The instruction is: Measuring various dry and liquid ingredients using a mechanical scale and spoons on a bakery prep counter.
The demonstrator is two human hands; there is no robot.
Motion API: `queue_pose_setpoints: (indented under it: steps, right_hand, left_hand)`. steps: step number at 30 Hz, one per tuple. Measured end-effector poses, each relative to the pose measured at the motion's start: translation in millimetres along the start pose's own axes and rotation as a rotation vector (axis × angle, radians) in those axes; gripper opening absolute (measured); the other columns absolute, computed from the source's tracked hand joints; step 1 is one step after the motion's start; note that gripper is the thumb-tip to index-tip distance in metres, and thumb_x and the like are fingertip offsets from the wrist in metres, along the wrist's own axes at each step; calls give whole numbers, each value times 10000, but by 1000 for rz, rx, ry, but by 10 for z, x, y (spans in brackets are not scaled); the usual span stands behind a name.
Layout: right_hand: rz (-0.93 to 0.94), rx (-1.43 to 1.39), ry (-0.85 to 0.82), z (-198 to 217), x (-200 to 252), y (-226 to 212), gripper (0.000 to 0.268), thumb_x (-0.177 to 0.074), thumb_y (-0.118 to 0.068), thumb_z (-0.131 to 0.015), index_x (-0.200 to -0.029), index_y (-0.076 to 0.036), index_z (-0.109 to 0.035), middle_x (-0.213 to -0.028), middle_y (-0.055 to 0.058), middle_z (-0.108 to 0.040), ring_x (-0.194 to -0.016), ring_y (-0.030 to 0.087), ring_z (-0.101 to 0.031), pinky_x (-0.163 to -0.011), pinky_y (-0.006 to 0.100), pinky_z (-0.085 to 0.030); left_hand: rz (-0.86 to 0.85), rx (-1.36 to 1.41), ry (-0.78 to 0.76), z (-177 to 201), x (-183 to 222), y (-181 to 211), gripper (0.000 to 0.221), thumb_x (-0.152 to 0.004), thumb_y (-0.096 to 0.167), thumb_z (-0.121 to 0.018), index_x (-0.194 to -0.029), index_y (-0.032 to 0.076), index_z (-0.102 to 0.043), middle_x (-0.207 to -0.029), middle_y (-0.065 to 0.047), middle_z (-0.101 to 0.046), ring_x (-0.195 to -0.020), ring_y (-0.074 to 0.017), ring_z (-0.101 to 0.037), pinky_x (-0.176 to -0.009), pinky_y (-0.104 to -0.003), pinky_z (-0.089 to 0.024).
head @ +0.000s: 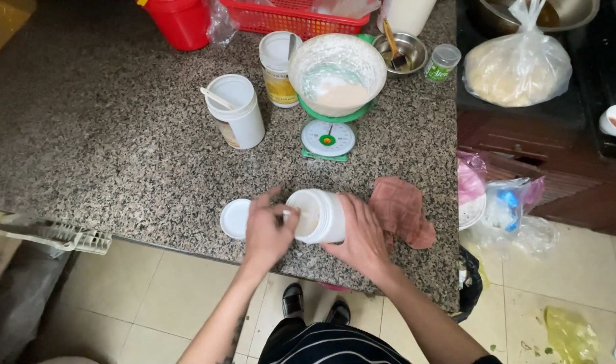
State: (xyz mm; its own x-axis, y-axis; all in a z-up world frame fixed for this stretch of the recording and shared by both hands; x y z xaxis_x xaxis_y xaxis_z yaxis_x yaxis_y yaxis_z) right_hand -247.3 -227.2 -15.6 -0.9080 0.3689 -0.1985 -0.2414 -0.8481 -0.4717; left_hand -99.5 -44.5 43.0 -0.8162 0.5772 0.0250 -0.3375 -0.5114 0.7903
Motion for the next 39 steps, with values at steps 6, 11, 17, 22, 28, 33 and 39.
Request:
queue_pose_setpoints:
  steps: [6,11,17,22,28,33,39]
  right_hand:
    - [-155,-97,45,296,-91,99,1237,-648,-402,-1064,-1678,-105,-446,-1507,213,-597,-1419,454,-623,-1183,638,-509]
    - [-119,-138,150,386,-63,295,1222,-682,-425,-1058,-1662,-49,-433,-1495,235,-565,-1442,469,-575,-1196,634,-462]
    - [-244,-151,116,600,-95,161,1176,-677,-461,-1059,-1625,-93,-468,-1452,192,-597,-1421,451,-604,-1141,654,-510]
    - [-266,-161,92,601,-101,175,1176,-698,-482,-1056,-1627,-109,-440,-1466,194,-571,-1445,455,-572,-1162,671,-488]
    - [-286,-142,96,675,-193,82,1141,-677,-508,-1061,-1593,-155,-480,-1448,142,-577,-1434,408,-583,-1172,634,-490]
    - [-318,-151,87,735,-276,-14,1109,-701,-514,-1043,-1584,-147,-482,-1420,158,-594,-1407,419,-603,-1164,631,-495]
    - [-350,-68,98,858,-428,-165,1119,-680,-549,-1029,-1575,-131,-505,-1370,184,-648,-1325,443,-680,-1116,634,-544]
  left_hand:
    - [64,370,109,113,-233,-173,134,-993,215,-829,-970,117,-918,-1465,-234,-746,-1444,-505,-640,-1224,-618,-503]
    - [98,506,127,182,-316,63,123,-990,219,-850,-961,125,-924,-1398,-206,-788,-1378,-421,-713,-1184,-548,-560]
    - [71,558,123,143,-356,184,103,-981,180,-853,-964,109,-926,-1361,-220,-795,-1374,-399,-712,-1162,-519,-577]
    - [107,597,93,111,-399,173,117,-990,177,-841,-957,101,-924,-1325,-203,-809,-1370,-373,-717,-1129,-486,-601]
    - [145,623,44,202,-440,240,164,-1027,202,-808,-1002,84,-920,-1375,-210,-791,-1435,-370,-660,-1205,-553,-528]
    - [149,662,45,288,-525,235,184,-1053,180,-780,-1032,51,-909,-1366,-232,-793,-1422,-376,-661,-1223,-579,-499]
    - [146,705,63,353,-738,264,187,-1047,179,-776,-1024,43,-903,-1319,-202,-823,-1367,-307,-685,-1218,-525,-492]
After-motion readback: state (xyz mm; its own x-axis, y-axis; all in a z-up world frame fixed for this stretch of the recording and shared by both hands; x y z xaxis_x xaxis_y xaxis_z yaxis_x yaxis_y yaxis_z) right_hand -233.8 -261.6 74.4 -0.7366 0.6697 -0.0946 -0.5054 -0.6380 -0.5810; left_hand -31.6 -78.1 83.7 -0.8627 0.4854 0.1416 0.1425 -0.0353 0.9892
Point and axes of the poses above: each hand's wrist, its own x-axis away from the middle knuckle, its own z-axis out of the back of the hand, y = z × x, the point moved 1 cm from there along -x, towards the middle knuckle
